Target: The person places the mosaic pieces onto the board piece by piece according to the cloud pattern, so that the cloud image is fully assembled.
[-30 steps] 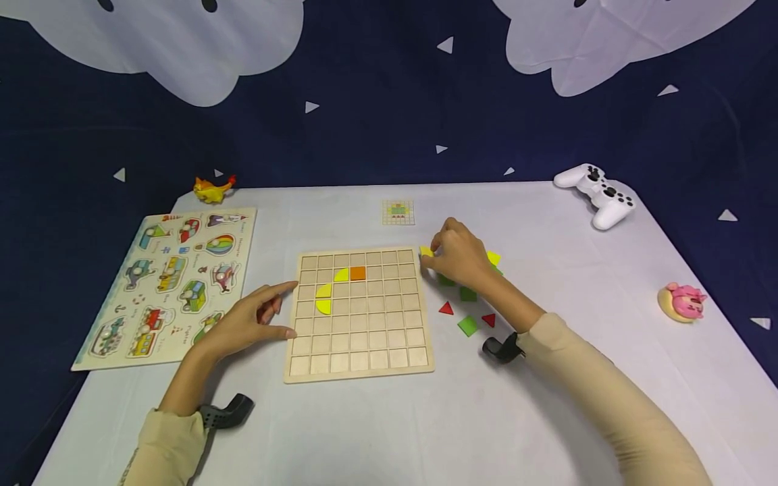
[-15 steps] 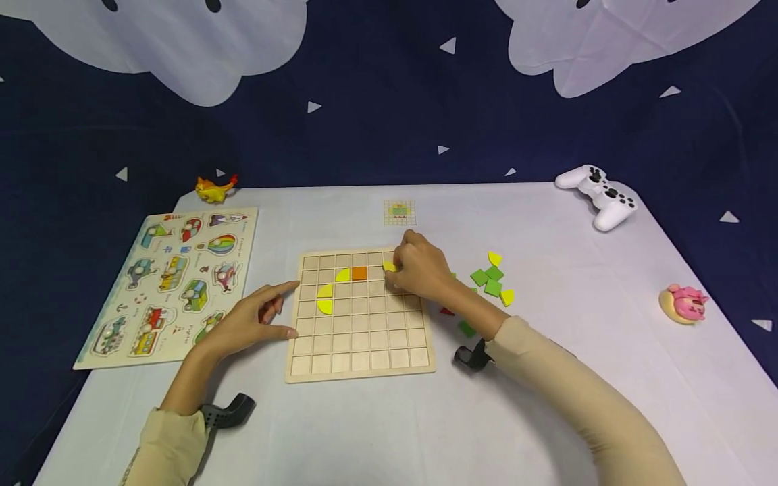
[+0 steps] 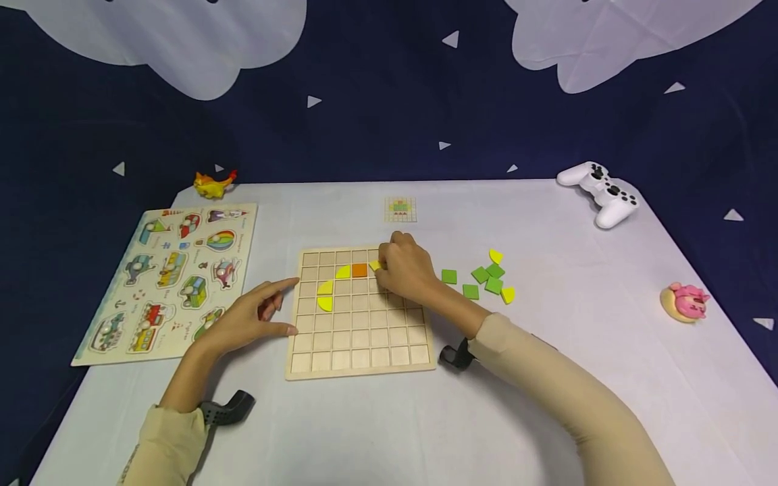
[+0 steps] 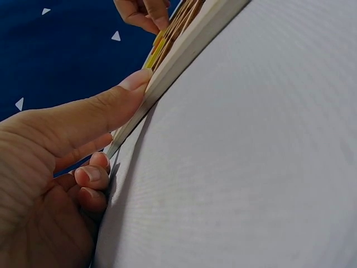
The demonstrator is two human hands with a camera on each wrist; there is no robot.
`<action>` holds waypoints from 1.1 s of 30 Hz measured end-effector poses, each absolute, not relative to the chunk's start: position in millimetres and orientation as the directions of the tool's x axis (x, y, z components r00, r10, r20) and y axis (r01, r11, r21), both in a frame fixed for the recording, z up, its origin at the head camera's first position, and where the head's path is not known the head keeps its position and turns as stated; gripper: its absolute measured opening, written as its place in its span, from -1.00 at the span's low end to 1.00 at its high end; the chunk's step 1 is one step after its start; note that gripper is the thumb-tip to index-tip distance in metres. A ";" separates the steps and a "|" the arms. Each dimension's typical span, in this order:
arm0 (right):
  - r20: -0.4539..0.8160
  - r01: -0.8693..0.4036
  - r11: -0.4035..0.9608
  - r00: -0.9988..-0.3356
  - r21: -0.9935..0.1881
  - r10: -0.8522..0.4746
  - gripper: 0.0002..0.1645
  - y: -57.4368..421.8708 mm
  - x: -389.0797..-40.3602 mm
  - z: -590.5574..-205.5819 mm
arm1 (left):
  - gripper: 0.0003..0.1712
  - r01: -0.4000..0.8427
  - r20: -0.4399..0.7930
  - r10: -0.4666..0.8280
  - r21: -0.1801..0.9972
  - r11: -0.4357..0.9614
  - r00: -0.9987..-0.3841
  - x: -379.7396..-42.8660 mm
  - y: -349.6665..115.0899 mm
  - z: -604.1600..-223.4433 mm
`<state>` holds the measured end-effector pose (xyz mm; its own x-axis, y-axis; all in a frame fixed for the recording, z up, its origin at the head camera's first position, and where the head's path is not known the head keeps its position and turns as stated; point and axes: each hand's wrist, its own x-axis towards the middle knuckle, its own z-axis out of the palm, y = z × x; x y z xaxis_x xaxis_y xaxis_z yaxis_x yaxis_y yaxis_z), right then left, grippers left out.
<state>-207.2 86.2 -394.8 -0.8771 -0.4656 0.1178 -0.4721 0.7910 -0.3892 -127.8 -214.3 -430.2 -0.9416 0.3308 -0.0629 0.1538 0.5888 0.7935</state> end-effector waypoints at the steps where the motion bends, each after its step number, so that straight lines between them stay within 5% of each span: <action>1: 0.105 -0.451 0.796 -0.887 -0.404 -0.449 -0.89 84.7 -207.6 -394.3 | 0.00 0.153 -0.063 0.331 0.794 0.589 -0.942 -127.9 -214.3 -430.0; 13: -0.073 -0.242 0.850 -0.948 -0.467 -0.310 -0.80 70.7 -209.4 -383.3 | -0.01 0.129 -0.078 0.315 0.801 0.585 -0.946 -128.5 -213.3 -428.2; 23: -0.037 -0.321 0.825 -0.924 -0.466 -0.381 -0.77 92.6 -211.9 -376.4 | -0.01 0.144 -0.071 0.327 0.795 0.589 -0.942 -125.9 -215.3 -433.4; 33: 0.062 -0.401 0.850 -0.912 -0.341 -0.405 -0.65 192.0 -225.1 -364.4 | -0.01 0.147 -0.068 0.326 0.794 0.591 -0.943 -127.2 -215.3 -430.6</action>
